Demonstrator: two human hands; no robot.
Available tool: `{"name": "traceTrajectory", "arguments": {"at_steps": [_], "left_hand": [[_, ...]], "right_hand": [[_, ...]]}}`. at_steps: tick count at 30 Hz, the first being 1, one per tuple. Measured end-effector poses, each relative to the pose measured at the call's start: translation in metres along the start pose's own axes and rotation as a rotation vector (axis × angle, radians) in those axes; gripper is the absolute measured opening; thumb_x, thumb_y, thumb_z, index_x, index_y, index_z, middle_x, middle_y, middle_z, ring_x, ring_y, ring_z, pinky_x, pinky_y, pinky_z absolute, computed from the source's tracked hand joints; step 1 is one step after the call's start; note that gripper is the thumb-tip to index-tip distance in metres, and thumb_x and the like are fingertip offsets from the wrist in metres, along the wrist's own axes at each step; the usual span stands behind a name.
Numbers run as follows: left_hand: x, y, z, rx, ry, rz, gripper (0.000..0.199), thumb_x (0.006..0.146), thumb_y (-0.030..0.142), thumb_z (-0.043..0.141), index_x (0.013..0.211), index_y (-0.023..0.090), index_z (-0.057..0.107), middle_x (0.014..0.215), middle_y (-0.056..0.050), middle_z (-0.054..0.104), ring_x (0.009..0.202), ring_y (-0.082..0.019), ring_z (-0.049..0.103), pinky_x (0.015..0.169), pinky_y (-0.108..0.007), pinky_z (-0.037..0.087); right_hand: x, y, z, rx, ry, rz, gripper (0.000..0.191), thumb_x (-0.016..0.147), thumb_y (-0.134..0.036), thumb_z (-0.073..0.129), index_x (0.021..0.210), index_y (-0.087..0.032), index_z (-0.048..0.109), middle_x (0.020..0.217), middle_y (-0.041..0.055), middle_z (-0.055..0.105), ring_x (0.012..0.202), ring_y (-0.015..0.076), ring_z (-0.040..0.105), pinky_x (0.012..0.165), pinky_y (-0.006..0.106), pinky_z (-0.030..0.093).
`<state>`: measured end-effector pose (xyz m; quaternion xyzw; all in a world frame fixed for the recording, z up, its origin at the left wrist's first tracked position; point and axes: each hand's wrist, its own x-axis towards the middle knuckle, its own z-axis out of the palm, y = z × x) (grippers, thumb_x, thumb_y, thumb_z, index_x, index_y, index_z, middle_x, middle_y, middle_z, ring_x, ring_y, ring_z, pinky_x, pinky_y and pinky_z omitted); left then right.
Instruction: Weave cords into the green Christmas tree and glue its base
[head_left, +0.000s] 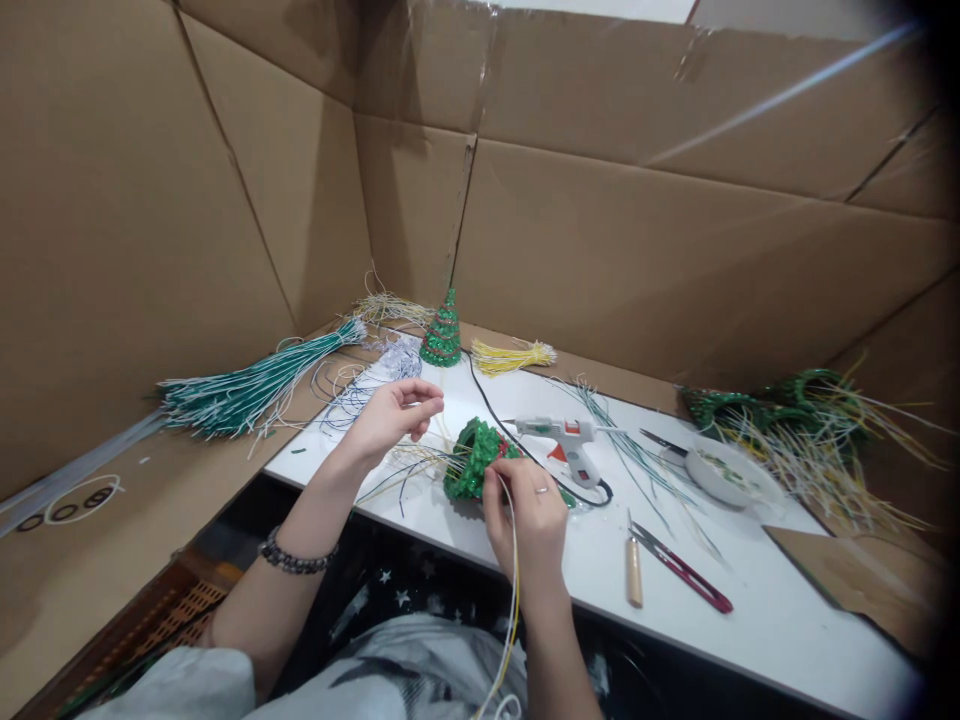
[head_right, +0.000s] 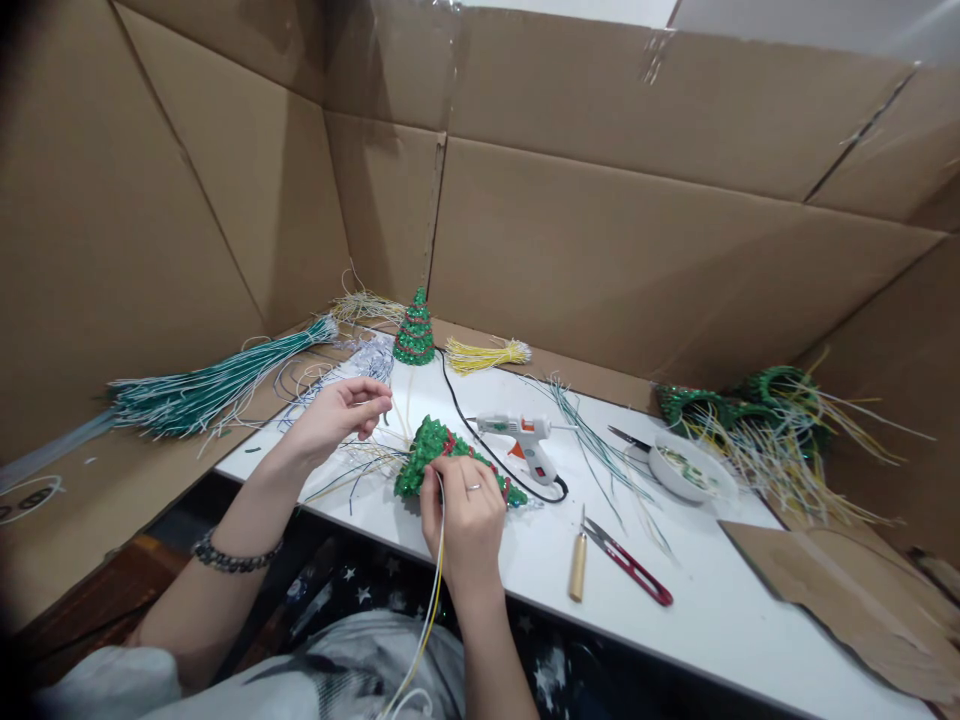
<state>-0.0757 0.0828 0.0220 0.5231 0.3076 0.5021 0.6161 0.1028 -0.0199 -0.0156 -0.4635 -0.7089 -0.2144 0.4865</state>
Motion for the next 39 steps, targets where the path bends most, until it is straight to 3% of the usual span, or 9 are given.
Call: {"name": "traceTrajectory", "arguments": {"at_steps": [7, 11, 16, 21, 25, 29, 32, 36, 39], "left_hand": [[-0.008, 0.004, 0.018, -0.35, -0.051, 0.067, 0.062, 0.044, 0.056, 0.092, 0.071, 0.018, 0.051, 0.057, 0.009, 0.045, 0.049, -0.002, 0.037, 0.041, -0.011, 0.031], [-0.022, 0.007, 0.027, -0.496, -0.116, 0.171, 0.067, 0.043, 0.061, 0.09, 0.064, 0.02, 0.041, 0.053, 0.009, 0.025, 0.047, -0.006, 0.021, 0.037, -0.014, 0.021], [-0.032, 0.009, 0.031, -0.458, -0.057, 0.26, 0.071, 0.044, 0.07, 0.084, 0.061, 0.022, 0.035, 0.055, 0.007, 0.012, 0.05, -0.011, 0.01, 0.035, -0.022, 0.01], [-0.034, 0.01, 0.032, -0.448, 0.006, 0.252, 0.073, 0.04, 0.075, 0.082, 0.06, 0.023, 0.034, 0.056, 0.006, 0.011, 0.052, -0.012, 0.006, 0.037, -0.024, 0.009], [-0.035, 0.01, 0.034, -0.406, 0.018, 0.277, 0.072, 0.048, 0.079, 0.076, 0.06, 0.023, 0.032, 0.055, 0.006, 0.009, 0.051, -0.012, 0.007, 0.036, -0.024, 0.006], [-0.027, 0.016, 0.027, -0.476, -0.064, 0.259, 0.061, 0.052, 0.06, 0.088, 0.061, 0.02, 0.042, 0.052, 0.008, 0.028, 0.047, -0.006, 0.02, 0.034, -0.015, 0.017], [-0.019, 0.025, 0.005, -0.231, 0.012, 0.269, 0.044, 0.057, 0.044, 0.091, 0.069, 0.019, 0.057, 0.059, 0.006, 0.054, 0.049, -0.005, 0.041, 0.042, -0.015, 0.035], [-0.018, 0.035, -0.035, 0.668, 0.287, 0.297, 0.012, 0.076, 0.028, 0.074, 0.084, 0.019, 0.071, 0.08, -0.003, 0.072, 0.07, -0.015, 0.064, 0.063, -0.025, 0.048], [-0.027, 0.042, -0.049, 1.244, 0.427, 0.297, 0.019, 0.084, 0.018, 0.056, 0.09, 0.023, 0.073, 0.096, -0.004, 0.075, 0.082, -0.021, 0.067, 0.071, -0.031, 0.046]], "right_hand": [[0.0, 0.0, 0.0, 0.003, -0.005, 0.008, 0.009, 0.092, -0.011, 0.054, 0.091, -0.02, 0.057, 0.076, 0.0034, 0.065, 0.073, 0.0166, 0.061, 0.071, 0.03, 0.048], [0.0, -0.001, -0.002, 0.007, -0.026, 0.014, 0.009, 0.092, -0.011, 0.054, 0.091, -0.02, 0.057, 0.077, 0.0034, 0.065, 0.073, 0.0165, 0.061, 0.071, 0.03, 0.048], [0.001, -0.002, -0.003, 0.009, -0.028, 0.017, 0.009, 0.092, -0.011, 0.054, 0.091, -0.02, 0.057, 0.077, 0.0036, 0.065, 0.073, 0.0167, 0.061, 0.07, 0.03, 0.048], [0.001, -0.002, -0.003, 0.019, -0.031, 0.008, 0.01, 0.091, -0.01, 0.055, 0.09, -0.02, 0.056, 0.077, 0.0037, 0.065, 0.072, 0.0162, 0.061, 0.071, 0.03, 0.048], [0.001, -0.001, -0.003, 0.022, -0.034, 0.01, 0.01, 0.091, -0.009, 0.056, 0.09, -0.019, 0.055, 0.078, 0.0036, 0.065, 0.072, 0.0161, 0.06, 0.071, 0.03, 0.048], [0.001, -0.002, -0.003, 0.022, -0.033, 0.008, 0.011, 0.09, -0.008, 0.057, 0.09, -0.019, 0.056, 0.077, 0.004, 0.065, 0.073, 0.0166, 0.061, 0.072, 0.03, 0.048], [0.002, -0.003, -0.003, 0.027, -0.025, 0.011, 0.011, 0.091, -0.008, 0.056, 0.09, -0.019, 0.056, 0.076, 0.0035, 0.065, 0.072, 0.0164, 0.06, 0.071, 0.03, 0.048], [0.003, -0.002, -0.004, 0.057, -0.029, 0.011, 0.012, 0.09, -0.008, 0.056, 0.09, -0.02, 0.056, 0.076, 0.0028, 0.064, 0.072, 0.0158, 0.059, 0.072, 0.03, 0.048], [0.003, 0.002, -0.006, 0.116, -0.055, 0.01, 0.012, 0.09, -0.008, 0.056, 0.09, -0.02, 0.056, 0.077, 0.0026, 0.065, 0.071, 0.0154, 0.058, 0.073, 0.03, 0.048]]}}
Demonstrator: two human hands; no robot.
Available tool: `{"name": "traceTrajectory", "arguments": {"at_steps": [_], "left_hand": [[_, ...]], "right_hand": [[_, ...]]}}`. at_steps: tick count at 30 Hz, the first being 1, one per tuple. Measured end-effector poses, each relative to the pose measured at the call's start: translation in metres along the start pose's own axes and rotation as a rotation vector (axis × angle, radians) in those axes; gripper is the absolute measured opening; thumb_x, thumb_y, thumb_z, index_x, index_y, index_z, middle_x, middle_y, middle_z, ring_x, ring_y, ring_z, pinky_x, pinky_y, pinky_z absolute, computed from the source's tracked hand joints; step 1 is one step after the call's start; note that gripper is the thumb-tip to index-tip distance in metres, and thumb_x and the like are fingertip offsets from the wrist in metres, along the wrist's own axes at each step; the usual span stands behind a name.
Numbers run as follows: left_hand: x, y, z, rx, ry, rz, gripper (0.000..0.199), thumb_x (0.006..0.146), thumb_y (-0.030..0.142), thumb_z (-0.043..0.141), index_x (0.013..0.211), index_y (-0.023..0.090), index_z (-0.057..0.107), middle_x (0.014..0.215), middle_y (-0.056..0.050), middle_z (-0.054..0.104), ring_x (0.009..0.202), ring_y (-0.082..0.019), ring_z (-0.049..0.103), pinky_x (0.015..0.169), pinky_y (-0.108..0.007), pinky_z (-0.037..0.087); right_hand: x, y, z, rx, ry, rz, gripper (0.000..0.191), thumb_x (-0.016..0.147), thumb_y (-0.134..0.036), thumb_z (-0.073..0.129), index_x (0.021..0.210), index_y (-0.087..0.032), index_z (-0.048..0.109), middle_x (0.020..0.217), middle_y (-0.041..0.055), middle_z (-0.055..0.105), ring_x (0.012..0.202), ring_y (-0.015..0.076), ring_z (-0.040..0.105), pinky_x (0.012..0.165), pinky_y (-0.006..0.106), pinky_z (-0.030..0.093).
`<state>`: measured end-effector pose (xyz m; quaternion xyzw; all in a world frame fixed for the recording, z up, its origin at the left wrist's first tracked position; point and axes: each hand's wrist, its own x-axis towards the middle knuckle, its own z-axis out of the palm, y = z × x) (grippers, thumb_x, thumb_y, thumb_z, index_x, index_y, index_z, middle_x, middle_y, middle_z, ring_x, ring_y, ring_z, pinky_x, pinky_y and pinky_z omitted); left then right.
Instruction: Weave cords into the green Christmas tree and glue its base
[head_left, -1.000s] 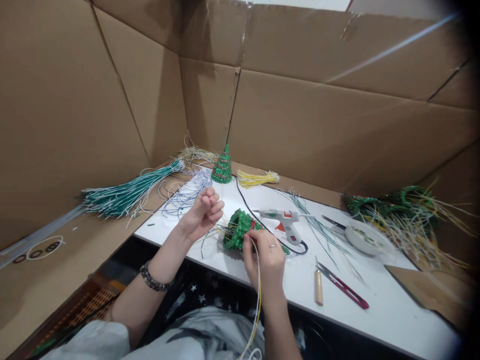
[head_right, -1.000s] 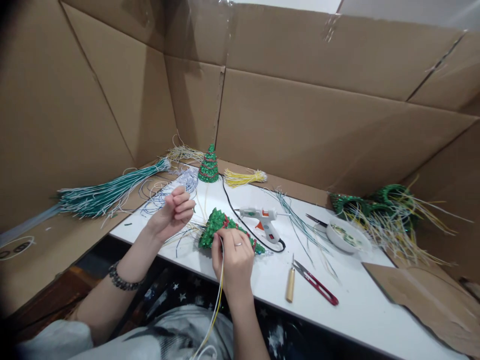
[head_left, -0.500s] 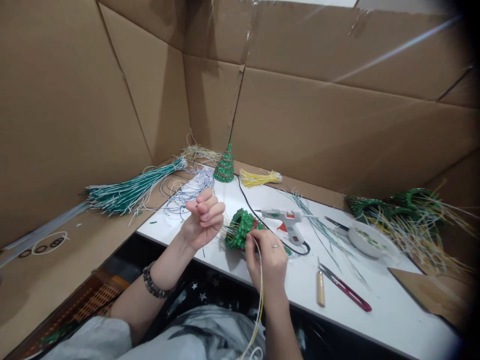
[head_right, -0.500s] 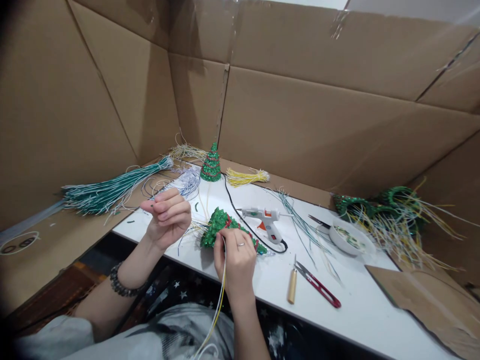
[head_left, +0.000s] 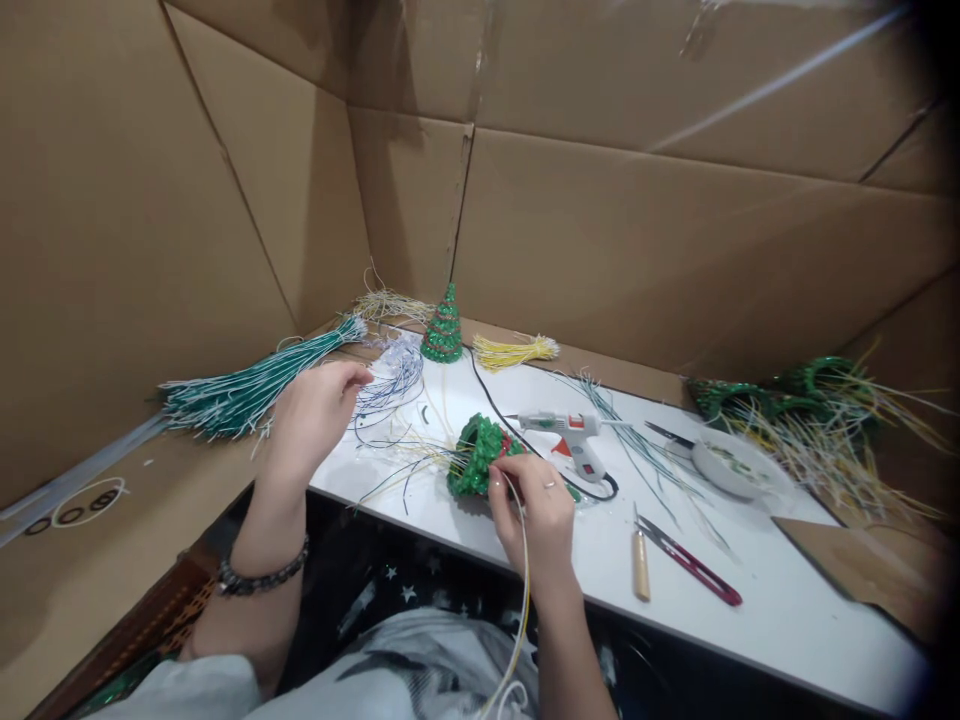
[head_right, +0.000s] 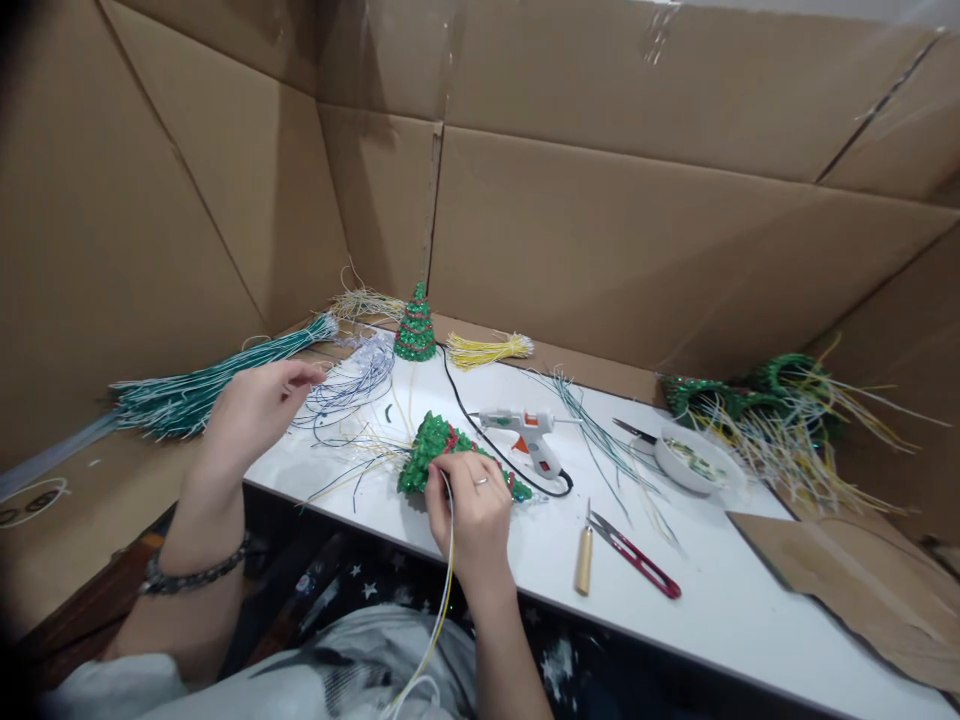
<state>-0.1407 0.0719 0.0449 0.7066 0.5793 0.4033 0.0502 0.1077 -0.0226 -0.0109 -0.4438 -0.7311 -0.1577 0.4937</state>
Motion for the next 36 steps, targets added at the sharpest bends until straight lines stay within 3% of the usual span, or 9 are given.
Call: {"name": "traceTrajectory", "arguments": {"at_steps": [2, 4, 5, 7, 10, 14, 18, 28, 36], "left_hand": [[-0.005, 0.005, -0.003, 0.059, 0.09, 0.035, 0.022, 0.086, 0.018, 0.052, 0.093, 0.023, 0.073, 0.1, -0.003, 0.075, 0.082, -0.02, 0.066, 0.072, -0.031, 0.045], [-0.01, 0.019, -0.001, -0.106, 0.141, 0.035, 0.018, 0.088, 0.025, 0.055, 0.095, 0.021, 0.071, 0.088, -0.002, 0.074, 0.071, -0.016, 0.065, 0.068, -0.028, 0.047], [-0.013, 0.027, 0.003, -0.23, 0.091, 0.02, 0.019, 0.088, 0.03, 0.056, 0.095, 0.02, 0.07, 0.08, -0.001, 0.073, 0.062, -0.014, 0.062, 0.062, -0.026, 0.046], [-0.019, 0.043, 0.013, -0.431, -0.155, 0.014, 0.026, 0.09, 0.038, 0.054, 0.086, 0.017, 0.07, 0.07, -0.001, 0.071, 0.05, -0.011, 0.056, 0.052, -0.023, 0.042], [-0.025, 0.059, 0.031, -0.541, -0.511, 0.058, 0.037, 0.093, 0.045, 0.05, 0.08, 0.015, 0.068, 0.073, -0.002, 0.071, 0.051, -0.011, 0.055, 0.051, -0.022, 0.041], [-0.027, 0.06, 0.048, -0.643, -0.76, 0.069, 0.042, 0.093, 0.051, 0.048, 0.075, 0.015, 0.061, 0.058, 0.002, 0.058, 0.052, -0.011, 0.053, 0.05, -0.021, 0.037], [-0.025, 0.058, 0.052, -0.717, -0.969, 0.025, 0.043, 0.092, 0.054, 0.049, 0.073, 0.016, 0.057, 0.053, 0.003, 0.055, 0.046, -0.008, 0.046, 0.044, -0.019, 0.032], [-0.026, 0.059, 0.055, -0.806, -0.99, 0.058, 0.036, 0.093, 0.048, 0.053, 0.073, 0.017, 0.05, 0.057, 0.007, 0.049, 0.048, -0.007, 0.049, 0.046, -0.018, 0.036], [-0.026, 0.056, 0.059, -0.844, -0.991, 0.084, 0.039, 0.093, 0.049, 0.053, 0.071, 0.018, 0.046, 0.055, 0.008, 0.046, 0.045, -0.006, 0.047, 0.044, -0.017, 0.035]], "right_hand": [[0.0, 0.003, -0.003, 0.039, -0.028, 0.008, 0.012, 0.09, -0.008, 0.056, 0.091, -0.02, 0.056, 0.078, 0.0029, 0.065, 0.072, 0.0155, 0.058, 0.072, 0.03, 0.049], [-0.001, 0.005, -0.006, 0.065, -0.054, 0.015, 0.013, 0.089, -0.008, 0.056, 0.093, -0.02, 0.057, 0.079, 0.0033, 0.066, 0.074, 0.016, 0.06, 0.071, 0.03, 0.049], [-0.001, 0.005, -0.008, 0.072, -0.062, 0.016, 0.013, 0.089, -0.008, 0.056, 0.094, -0.02, 0.058, 0.08, 0.0036, 0.066, 0.075, 0.0163, 0.06, 0.071, 0.03, 0.05], [0.0, 0.006, -0.01, 0.073, -0.071, 0.009, 0.014, 0.089, -0.007, 0.057, 0.095, -0.02, 0.058, 0.082, 0.0045, 0.067, 0.077, 0.0168, 0.062, 0.071, 0.03, 0.051], [0.001, 0.005, -0.012, 0.039, -0.082, -0.014, 0.015, 0.09, -0.006, 0.055, 0.097, -0.02, 0.058, 0.083, 0.0051, 0.067, 0.077, 0.0165, 0.062, 0.072, 0.03, 0.052], [0.003, 0.003, -0.014, -0.001, -0.115, -0.041, 0.015, 0.091, -0.006, 0.053, 0.098, -0.019, 0.058, 0.082, 0.0049, 0.066, 0.076, 0.0164, 0.061, 0.072, 0.03, 0.053], [0.005, 0.003, -0.015, -0.009, -0.128, -0.045, 0.012, 0.092, -0.008, 0.054, 0.097, -0.018, 0.058, 0.082, 0.005, 0.066, 0.075, 0.0162, 0.061, 0.072, 0.03, 0.053], [0.002, -0.001, -0.003, -0.285, 0.028, -0.2, 0.009, 0.09, -0.009, 0.059, 0.095, -0.016, 0.059, 0.074, 0.0049, 0.067, 0.072, 0.0169, 0.065, 0.074, 0.03, 0.055], [-0.001, 0.006, -0.001, -0.262, 0.047, -0.272, 0.013, 0.088, -0.007, 0.06, 0.094, -0.017, 0.058, 0.073, 0.0026, 0.067, 0.073, 0.0153, 0.067, 0.079, 0.03, 0.058]]}}
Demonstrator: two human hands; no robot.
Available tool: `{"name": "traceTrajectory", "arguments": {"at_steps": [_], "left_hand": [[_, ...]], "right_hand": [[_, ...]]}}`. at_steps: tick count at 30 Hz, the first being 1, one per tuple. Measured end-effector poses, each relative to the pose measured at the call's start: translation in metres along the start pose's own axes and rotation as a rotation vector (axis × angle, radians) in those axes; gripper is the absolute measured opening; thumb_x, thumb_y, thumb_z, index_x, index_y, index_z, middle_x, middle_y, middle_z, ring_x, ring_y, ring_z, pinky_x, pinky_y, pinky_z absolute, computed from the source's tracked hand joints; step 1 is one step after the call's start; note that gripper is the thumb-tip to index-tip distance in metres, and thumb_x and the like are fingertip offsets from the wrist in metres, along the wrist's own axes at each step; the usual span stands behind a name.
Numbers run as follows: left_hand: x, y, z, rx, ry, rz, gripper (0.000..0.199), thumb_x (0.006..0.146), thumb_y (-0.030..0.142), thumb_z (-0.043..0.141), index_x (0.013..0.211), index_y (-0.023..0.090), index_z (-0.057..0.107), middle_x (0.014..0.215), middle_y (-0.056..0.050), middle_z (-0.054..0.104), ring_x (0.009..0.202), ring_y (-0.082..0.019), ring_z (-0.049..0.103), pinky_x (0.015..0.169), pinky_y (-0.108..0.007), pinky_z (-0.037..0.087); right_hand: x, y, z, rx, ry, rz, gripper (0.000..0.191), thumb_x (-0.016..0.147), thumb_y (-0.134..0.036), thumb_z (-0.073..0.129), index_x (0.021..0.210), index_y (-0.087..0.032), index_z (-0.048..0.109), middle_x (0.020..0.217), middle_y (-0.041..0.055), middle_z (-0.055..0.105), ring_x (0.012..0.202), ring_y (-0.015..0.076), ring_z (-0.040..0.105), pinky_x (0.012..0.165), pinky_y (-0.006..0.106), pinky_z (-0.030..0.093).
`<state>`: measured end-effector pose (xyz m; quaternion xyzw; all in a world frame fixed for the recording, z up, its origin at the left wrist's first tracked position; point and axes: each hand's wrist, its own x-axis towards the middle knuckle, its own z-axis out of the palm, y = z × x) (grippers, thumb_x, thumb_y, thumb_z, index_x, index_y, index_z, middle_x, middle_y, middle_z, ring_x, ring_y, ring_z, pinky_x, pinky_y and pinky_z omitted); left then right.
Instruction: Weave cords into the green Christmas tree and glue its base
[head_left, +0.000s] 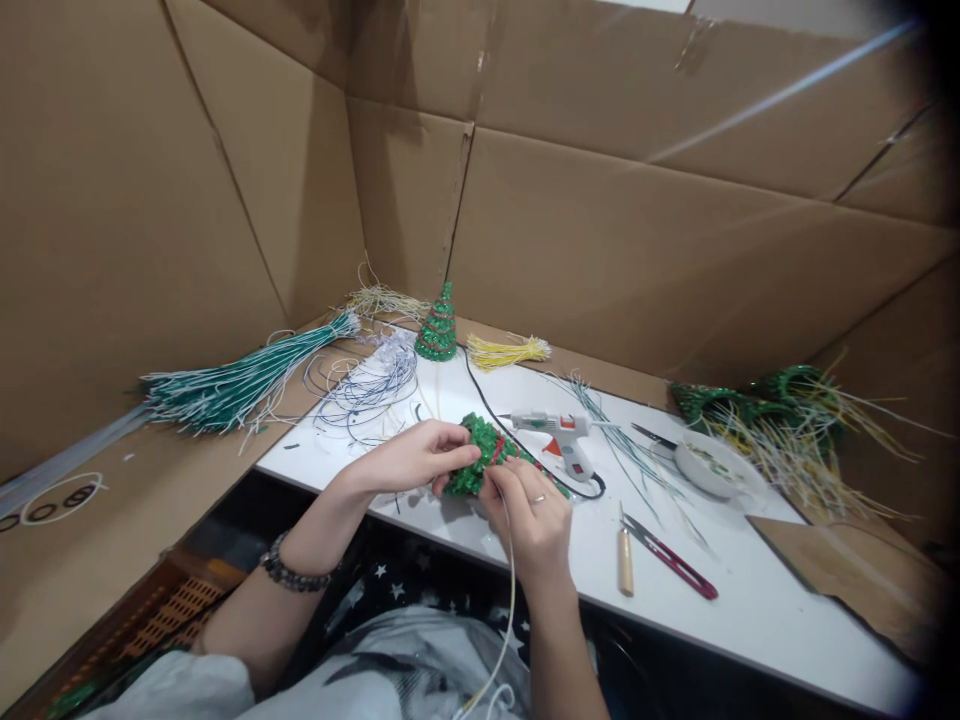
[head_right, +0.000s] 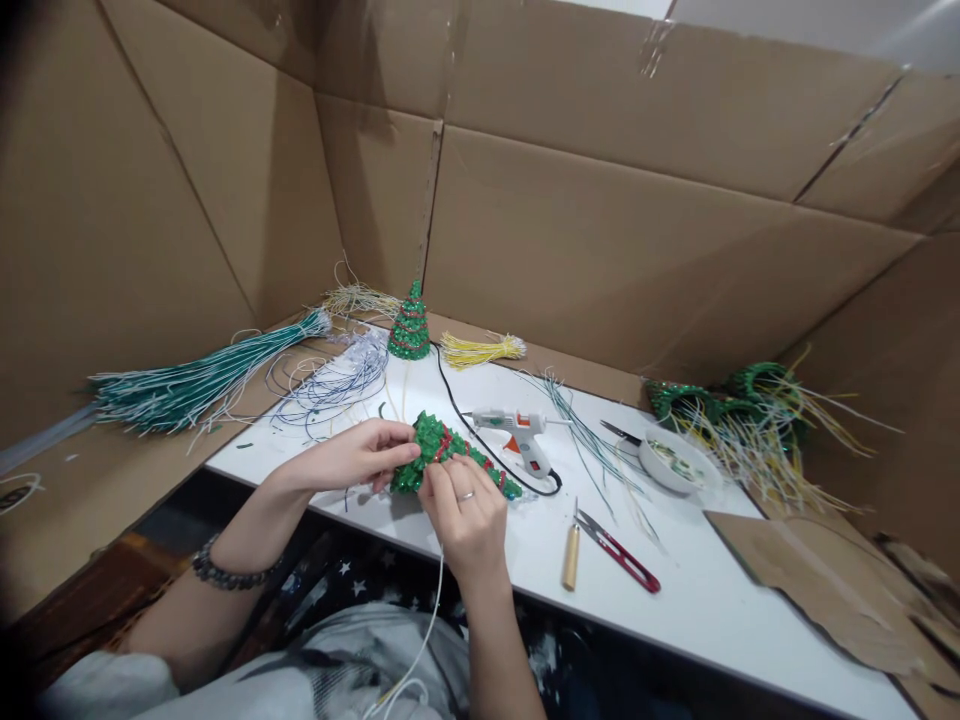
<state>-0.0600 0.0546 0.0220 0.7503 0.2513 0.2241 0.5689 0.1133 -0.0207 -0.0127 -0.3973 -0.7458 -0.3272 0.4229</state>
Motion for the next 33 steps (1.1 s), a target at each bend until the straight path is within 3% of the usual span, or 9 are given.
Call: {"name": "traceTrajectory", "arguments": {"at_steps": [4, 9, 15, 20, 24, 29, 33], "left_hand": [[0.0, 0.0, 0.001, -0.045, -0.031, -0.018, 0.04, 0.091, 0.053, 0.054, 0.073, 0.018, 0.046, 0.055, 0.008, 0.048, 0.044, -0.007, 0.05, 0.041, -0.018, 0.034], [-0.002, 0.003, 0.005, -0.036, -0.039, -0.02, 0.04, 0.09, 0.054, 0.054, 0.076, 0.017, 0.051, 0.052, 0.006, 0.052, 0.044, -0.008, 0.052, 0.04, -0.017, 0.033], [0.0, 0.004, 0.005, -0.068, -0.051, -0.024, 0.037, 0.09, 0.053, 0.055, 0.081, 0.017, 0.053, 0.055, 0.007, 0.052, 0.044, -0.007, 0.05, 0.039, -0.018, 0.032], [0.006, -0.003, -0.001, -0.102, -0.093, -0.039, 0.036, 0.091, 0.052, 0.054, 0.083, 0.017, 0.054, 0.055, 0.006, 0.054, 0.043, -0.006, 0.048, 0.041, -0.018, 0.035], [0.007, -0.007, -0.005, -0.182, -0.089, -0.104, 0.036, 0.091, 0.052, 0.054, 0.085, 0.017, 0.055, 0.059, 0.004, 0.056, 0.049, -0.009, 0.057, 0.043, -0.018, 0.039], [0.007, -0.006, -0.007, -0.235, -0.173, -0.098, 0.027, 0.088, 0.042, 0.061, 0.095, 0.016, 0.061, 0.06, 0.004, 0.059, 0.046, -0.008, 0.055, 0.043, -0.018, 0.041], [0.011, -0.009, -0.003, -0.238, -0.144, -0.087, 0.021, 0.086, 0.034, 0.063, 0.093, 0.014, 0.061, 0.058, 0.003, 0.059, 0.044, -0.007, 0.055, 0.042, -0.016, 0.043]], "right_hand": [[0.0, 0.004, 0.002, 0.014, 0.031, -0.058, 0.015, 0.087, -0.006, 0.062, 0.098, -0.014, 0.059, 0.073, 0.0043, 0.067, 0.069, 0.0155, 0.065, 0.077, 0.031, 0.058], [0.008, 0.009, -0.007, 0.075, -0.061, -0.108, 0.016, 0.086, -0.003, 0.061, 0.097, -0.015, 0.06, 0.071, 0.0045, 0.065, 0.066, 0.0164, 0.064, 0.069, 0.031, 0.056], [0.011, 0.011, -0.022, 0.153, -0.157, -0.038, 0.019, 0.087, -0.006, 0.058, 0.101, -0.018, 0.064, 0.08, 0.0058, 0.071, 0.071, 0.0176, 0.068, 0.073, 0.032, 0.059], [0.003, 0.008, -0.02, 0.19, -0.084, 0.053, 0.032, 0.086, -0.005, 0.059, 0.115, -0.018, 0.062, 0.091, 0.009, 0.074, 0.08, 0.0199, 0.071, 0.076, 0.035, 0.061], [0.002, 0.006, -0.019, 0.215, -0.008, 0.1, 0.026, 0.086, -0.003, 0.059, 0.106, -0.019, 0.061, 0.085, 0.0065, 0.073, 0.078, 0.0181, 0.071, 0.076, 0.033, 0.061], [0.009, 0.006, -0.026, 0.159, -0.159, 0.017, 0.021, 0.09, -0.003, 0.053, 0.103, -0.017, 0.06, 0.082, 0.0067, 0.07, 0.079, 0.0189, 0.067, 0.08, 0.036, 0.059], [0.011, 0.004, -0.03, 0.061, -0.212, -0.05, 0.022, 0.09, -0.003, 0.051, 0.106, -0.015, 0.06, 0.081, 0.0077, 0.069, 0.076, 0.02, 0.065, 0.082, 0.038, 0.057]]}}
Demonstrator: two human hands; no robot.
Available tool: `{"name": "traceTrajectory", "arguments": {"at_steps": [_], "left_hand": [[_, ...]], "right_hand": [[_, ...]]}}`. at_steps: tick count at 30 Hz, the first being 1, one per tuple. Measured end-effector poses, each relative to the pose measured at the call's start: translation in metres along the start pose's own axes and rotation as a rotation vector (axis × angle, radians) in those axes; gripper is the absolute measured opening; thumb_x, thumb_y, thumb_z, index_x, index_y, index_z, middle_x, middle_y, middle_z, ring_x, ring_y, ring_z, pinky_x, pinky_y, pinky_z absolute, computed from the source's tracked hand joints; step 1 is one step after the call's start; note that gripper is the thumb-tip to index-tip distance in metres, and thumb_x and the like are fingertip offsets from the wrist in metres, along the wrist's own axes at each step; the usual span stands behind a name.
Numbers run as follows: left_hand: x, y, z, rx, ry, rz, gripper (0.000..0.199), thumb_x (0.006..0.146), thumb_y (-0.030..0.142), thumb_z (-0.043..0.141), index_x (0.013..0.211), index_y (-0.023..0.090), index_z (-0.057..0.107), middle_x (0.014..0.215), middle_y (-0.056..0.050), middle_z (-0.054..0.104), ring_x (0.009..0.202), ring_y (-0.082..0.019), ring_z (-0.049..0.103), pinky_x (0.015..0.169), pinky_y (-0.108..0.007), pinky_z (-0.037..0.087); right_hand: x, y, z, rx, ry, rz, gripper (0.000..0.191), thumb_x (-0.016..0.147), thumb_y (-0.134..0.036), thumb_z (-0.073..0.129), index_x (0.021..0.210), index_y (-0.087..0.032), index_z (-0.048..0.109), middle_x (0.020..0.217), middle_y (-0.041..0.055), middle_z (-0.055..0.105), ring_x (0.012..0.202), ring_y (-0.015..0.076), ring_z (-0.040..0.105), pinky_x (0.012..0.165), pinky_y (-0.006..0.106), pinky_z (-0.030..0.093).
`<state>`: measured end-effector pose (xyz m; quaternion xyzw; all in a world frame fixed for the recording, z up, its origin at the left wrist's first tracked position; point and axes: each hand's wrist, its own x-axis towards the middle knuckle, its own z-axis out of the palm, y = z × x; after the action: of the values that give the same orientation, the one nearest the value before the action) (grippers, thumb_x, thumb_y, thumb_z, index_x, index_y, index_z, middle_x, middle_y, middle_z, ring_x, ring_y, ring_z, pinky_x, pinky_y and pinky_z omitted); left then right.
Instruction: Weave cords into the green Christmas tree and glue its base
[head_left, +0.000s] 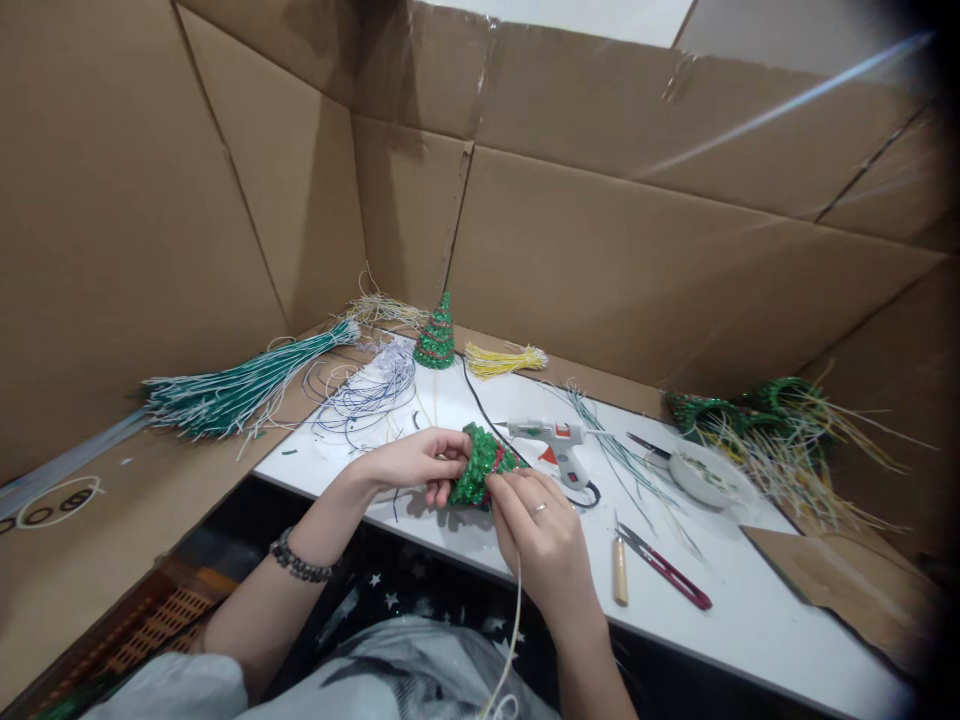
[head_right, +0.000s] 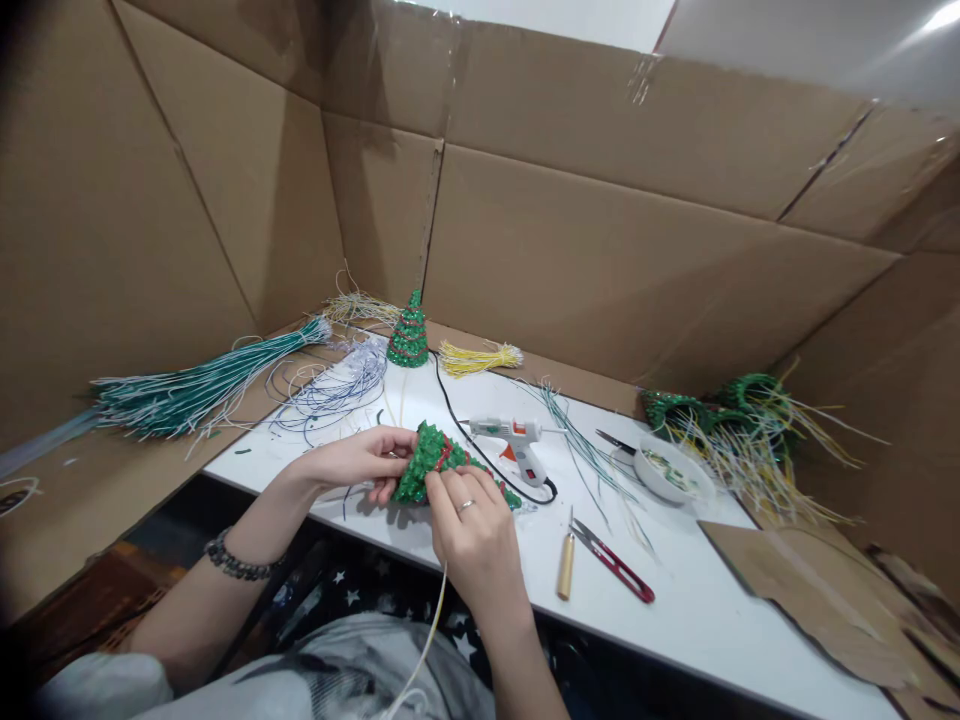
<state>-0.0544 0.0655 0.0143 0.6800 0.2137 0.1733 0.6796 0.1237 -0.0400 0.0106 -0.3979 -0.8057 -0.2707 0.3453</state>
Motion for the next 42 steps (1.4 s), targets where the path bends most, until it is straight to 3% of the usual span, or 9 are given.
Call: {"name": "traceTrajectory", "arguments": {"at_steps": [8, 11, 16, 22, 26, 29, 35, 39, 42], "left_hand": [[0.009, -0.013, 0.003, -0.001, 0.094, 0.044, 0.011, 0.081, 0.024, 0.061, 0.084, 0.013, 0.06, 0.061, 0.004, 0.056, 0.042, -0.006, 0.055, 0.04, -0.014, 0.042], [0.011, -0.014, 0.001, 0.028, 0.098, 0.038, 0.013, 0.08, 0.024, 0.06, 0.083, 0.012, 0.064, 0.06, 0.002, 0.057, 0.042, -0.005, 0.053, 0.041, -0.014, 0.042], [0.01, -0.012, 0.004, 0.109, 0.157, 0.032, 0.015, 0.081, 0.026, 0.057, 0.084, 0.013, 0.063, 0.066, 0.001, 0.059, 0.042, -0.005, 0.049, 0.04, -0.016, 0.039], [0.005, -0.01, 0.008, 0.29, 0.299, 0.031, 0.011, 0.083, 0.025, 0.051, 0.08, 0.017, 0.058, 0.058, 0.003, 0.055, 0.045, -0.011, 0.053, 0.042, -0.019, 0.038], [-0.002, -0.005, 0.005, 0.439, 0.408, 0.03, 0.012, 0.084, 0.026, 0.05, 0.077, 0.019, 0.057, 0.058, 0.003, 0.055, 0.046, -0.014, 0.056, 0.047, -0.022, 0.039], [-0.014, 0.003, -0.002, 0.547, 0.474, 0.04, 0.014, 0.085, 0.028, 0.052, 0.079, 0.019, 0.06, 0.066, 0.001, 0.059, 0.049, -0.013, 0.056, 0.054, -0.024, 0.039], [-0.042, 0.012, -0.023, 0.996, 0.519, -0.035, 0.021, 0.087, 0.023, 0.047, 0.072, 0.019, 0.06, 0.075, -0.003, 0.065, 0.071, -0.018, 0.06, 0.067, -0.028, 0.038], [-0.047, 0.007, -0.033, 1.048, 0.533, -0.078, 0.019, 0.085, 0.021, 0.049, 0.071, 0.02, 0.062, 0.079, -0.005, 0.067, 0.076, -0.021, 0.059, 0.068, -0.029, 0.037], [-0.044, 0.008, -0.03, 1.07, 0.584, -0.019, 0.02, 0.087, 0.022, 0.048, 0.087, 0.02, 0.068, 0.095, -0.008, 0.068, 0.092, -0.024, 0.06, 0.078, -0.032, 0.04]], "right_hand": [[0.012, -0.005, -0.006, -0.017, -0.181, 0.095, 0.02, 0.093, -0.005, 0.044, 0.092, -0.017, 0.06, 0.074, 0.006, 0.063, 0.07, 0.0208, 0.059, 0.066, 0.033, 0.05], [0.017, -0.002, -0.007, 0.022, -0.19, 0.131, 0.016, 0.095, -0.01, 0.044, 0.093, -0.018, 0.058, 0.073, 0.0045, 0.064, 0.067, 0.0203, 0.059, 0.063, 0.032, 0.048], [0.01, 0.0, -0.009, 0.215, -0.097, 0.304, 0.001, 0.095, -0.021, 0.057, 0.095, -0.021, 0.057, 0.076, 0.0007, 0.068, 0.066, 0.017, 0.065, 0.06, 0.027, 0.049], [0.009, -0.006, -0.004, 0.323, 0.148, 0.313, 0.012, 0.091, -0.012, 0.06, 0.094, -0.023, 0.064, 0.083, 0.0007, 0.074, 0.073, 0.0153, 0.069, 0.069, 0.028, 0.053], [0.016, -0.005, 0.011, 0.227, 0.125, 0.238, 0.011, 0.093, -0.013, 0.057, 0.088, -0.021, 0.064, 0.079, 0.0027, 0.071, 0.074, 0.0175, 0.065, 0.073, 0.033, 0.052], [0.015, -0.005, 0.013, 0.3, 0.112, 0.324, 0.007, 0.092, -0.015, 0.06, 0.09, -0.02, 0.064, 0.079, 0.0026, 0.07, 0.074, 0.0172, 0.064, 0.071, 0.032, 0.051], [0.011, -0.01, -0.003, 0.467, 0.276, 0.457, 0.011, 0.089, -0.011, 0.063, 0.09, -0.022, 0.064, 0.077, -0.0003, 0.069, 0.066, 0.0127, 0.063, 0.061, 0.025, 0.051], [0.012, -0.01, -0.001, 0.466, 0.306, 0.53, 0.008, 0.088, -0.014, 0.065, 0.087, -0.021, 0.065, 0.075, -0.0011, 0.069, 0.063, 0.0121, 0.062, 0.058, 0.024, 0.05], [0.014, -0.013, 0.006, 0.536, 0.314, 0.596, 0.007, 0.088, -0.016, 0.065, 0.085, -0.021, 0.064, 0.072, -0.0016, 0.068, 0.062, 0.0122, 0.063, 0.058, 0.023, 0.05]]}}
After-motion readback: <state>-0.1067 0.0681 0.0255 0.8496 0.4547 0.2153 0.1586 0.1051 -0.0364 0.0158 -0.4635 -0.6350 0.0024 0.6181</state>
